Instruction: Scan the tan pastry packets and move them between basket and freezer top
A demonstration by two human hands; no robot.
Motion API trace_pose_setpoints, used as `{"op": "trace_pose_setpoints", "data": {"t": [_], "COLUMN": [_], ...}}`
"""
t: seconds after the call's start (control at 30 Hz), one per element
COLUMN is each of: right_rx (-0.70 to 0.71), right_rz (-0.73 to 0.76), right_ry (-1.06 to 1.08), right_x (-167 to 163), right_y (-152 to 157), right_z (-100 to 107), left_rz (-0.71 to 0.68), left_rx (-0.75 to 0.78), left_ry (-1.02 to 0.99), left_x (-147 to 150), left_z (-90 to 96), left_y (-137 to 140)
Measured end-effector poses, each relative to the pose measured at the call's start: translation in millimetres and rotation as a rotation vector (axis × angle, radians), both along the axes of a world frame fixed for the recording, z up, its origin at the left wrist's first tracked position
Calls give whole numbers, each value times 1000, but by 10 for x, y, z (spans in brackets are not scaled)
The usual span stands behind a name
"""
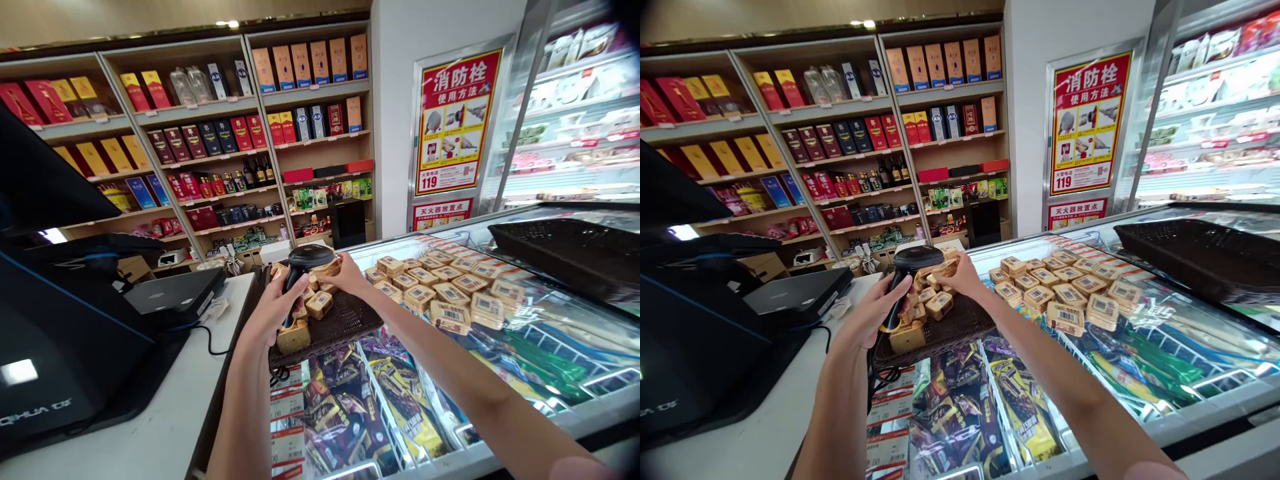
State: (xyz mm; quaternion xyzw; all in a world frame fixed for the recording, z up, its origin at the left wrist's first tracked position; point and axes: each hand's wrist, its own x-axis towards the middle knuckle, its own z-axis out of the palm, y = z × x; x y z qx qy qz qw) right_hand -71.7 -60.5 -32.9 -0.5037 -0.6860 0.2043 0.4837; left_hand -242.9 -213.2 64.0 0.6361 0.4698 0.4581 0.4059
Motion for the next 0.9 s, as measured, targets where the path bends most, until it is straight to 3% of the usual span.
{"op": "trace_pose_setpoints", "data": {"t": [0.23, 0.5, 0.77, 0.9], "right_rx": [9, -17, 23, 55], "right_rz": [435, 773, 791, 691], "right_ry": [-47, 145, 172, 146], "right_x": [940, 1258, 1382, 1431], "right_y": [-339, -262, -246, -289], "right_z": [198, 330, 333, 392], "left_rz": [-102, -129, -135, -154], "left_rx": [-104, -144, -146, -154], "left_ry": [-9, 99, 177, 170], "left_x": [57, 45, 148, 152], "left_z": [20, -13, 2, -12], "left_y": [-48, -13, -41, -25]}}
